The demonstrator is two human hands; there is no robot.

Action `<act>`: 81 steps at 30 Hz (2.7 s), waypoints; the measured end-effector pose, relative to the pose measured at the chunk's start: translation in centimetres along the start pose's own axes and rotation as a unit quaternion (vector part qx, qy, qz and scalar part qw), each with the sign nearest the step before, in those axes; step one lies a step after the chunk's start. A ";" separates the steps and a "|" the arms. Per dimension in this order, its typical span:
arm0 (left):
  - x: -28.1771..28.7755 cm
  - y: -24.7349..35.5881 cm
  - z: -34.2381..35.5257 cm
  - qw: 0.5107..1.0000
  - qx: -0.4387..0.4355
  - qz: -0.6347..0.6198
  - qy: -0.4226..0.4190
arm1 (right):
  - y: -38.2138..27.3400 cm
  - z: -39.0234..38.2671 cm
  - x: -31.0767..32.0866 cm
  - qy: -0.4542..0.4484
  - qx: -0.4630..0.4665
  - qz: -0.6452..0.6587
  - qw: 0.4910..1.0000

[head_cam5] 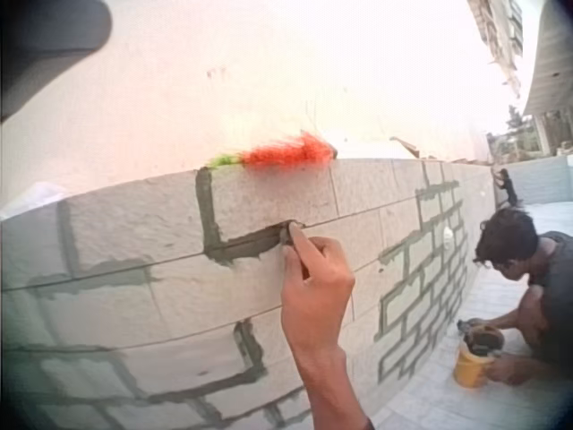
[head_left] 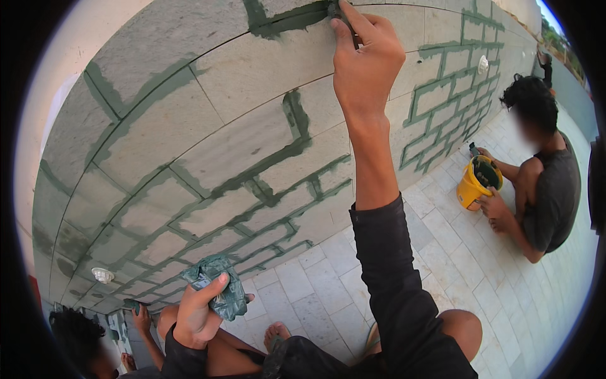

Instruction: The person applies green grout into the joints of a stone block wall using a small spreader and their fingers.

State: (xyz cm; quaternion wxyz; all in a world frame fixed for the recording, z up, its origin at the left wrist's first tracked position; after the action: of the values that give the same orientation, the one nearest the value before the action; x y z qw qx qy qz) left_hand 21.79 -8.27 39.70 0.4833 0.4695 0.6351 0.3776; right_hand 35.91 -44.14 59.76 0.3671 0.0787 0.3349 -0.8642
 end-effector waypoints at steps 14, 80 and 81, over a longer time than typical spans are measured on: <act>-0.3 -0.2 0.1 1.000 0.018 -0.025 -0.004 | 0.2 2.5 0.5 -0.111 0.004 -0.058 0.992; 0.1 -0.1 0.5 1.000 0.013 -0.004 -0.006 | -3.5 -3.0 -2.6 -0.073 -0.013 0.063 0.995; 0.1 -0.1 0.4 1.000 0.012 -0.005 -0.009 | -3.0 -3.0 -2.4 -0.068 -0.013 0.065 0.996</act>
State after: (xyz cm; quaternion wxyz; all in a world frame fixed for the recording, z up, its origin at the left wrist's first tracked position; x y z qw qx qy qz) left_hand 22.16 -8.20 39.52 0.4851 0.4752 0.6377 0.3636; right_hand 35.22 -39.26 59.94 0.4451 0.0366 0.3147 -0.8376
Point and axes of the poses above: each hand's wrist, its own z-axis towards the middle knuckle, its own x-axis out of the back of the hand, y = z × x, the point moved 9 cm from there along z, towards the middle knuckle, and after that the axes turned 7 degrees about -x, right-handed, at the moved point
